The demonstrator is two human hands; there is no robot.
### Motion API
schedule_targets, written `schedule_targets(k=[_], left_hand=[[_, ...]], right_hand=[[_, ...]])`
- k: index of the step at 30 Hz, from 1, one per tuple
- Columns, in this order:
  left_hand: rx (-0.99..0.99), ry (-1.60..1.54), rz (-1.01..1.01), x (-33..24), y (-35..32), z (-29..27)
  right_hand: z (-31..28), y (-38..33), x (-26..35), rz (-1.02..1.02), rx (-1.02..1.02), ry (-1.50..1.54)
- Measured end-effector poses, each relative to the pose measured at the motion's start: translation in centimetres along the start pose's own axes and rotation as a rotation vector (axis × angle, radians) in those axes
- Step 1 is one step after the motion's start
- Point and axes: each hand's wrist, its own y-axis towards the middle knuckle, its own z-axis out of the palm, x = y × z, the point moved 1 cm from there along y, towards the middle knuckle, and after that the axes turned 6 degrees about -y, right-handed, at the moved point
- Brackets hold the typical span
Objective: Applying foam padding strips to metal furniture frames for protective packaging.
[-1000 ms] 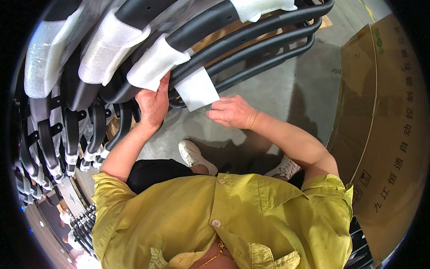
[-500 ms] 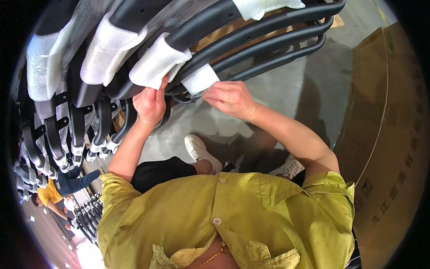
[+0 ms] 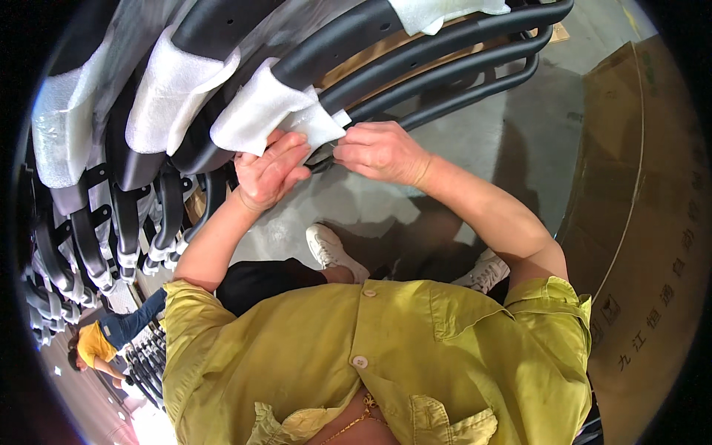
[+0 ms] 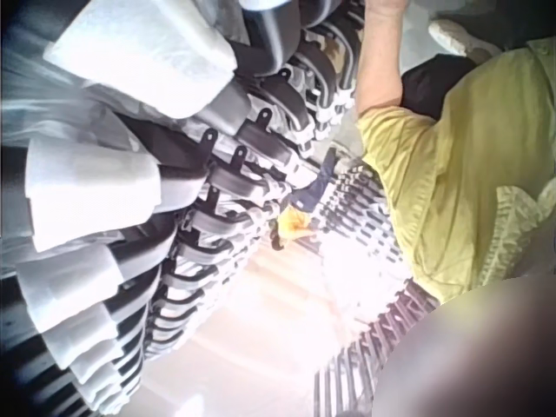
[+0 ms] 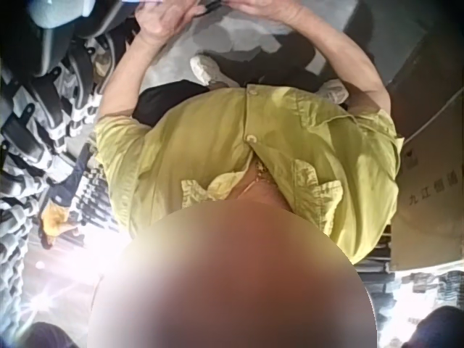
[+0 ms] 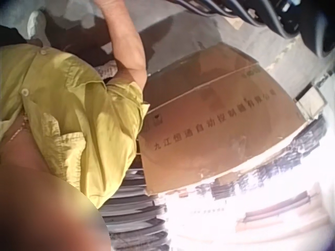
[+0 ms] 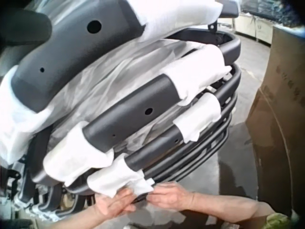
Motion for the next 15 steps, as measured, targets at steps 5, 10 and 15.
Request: schedule_targets(k=[5,10,15], left_hand=[[-0.015,0.162,0.045,0.2,-0.3,0.9],[-0.007,0.201,0.055,0.5,0.6,0.7],[-0.016,0.249,-0.149,-0.2,0.6,1.1]], right_hand=[[-0.2,-0.2,0.3,0.014,-0.002,-0.049],[-1.0,0.5,1.5,-0.028,-0.032,-0.225],[-1.6,1.9,2.4,-0.095,-0.145,-0.295]])
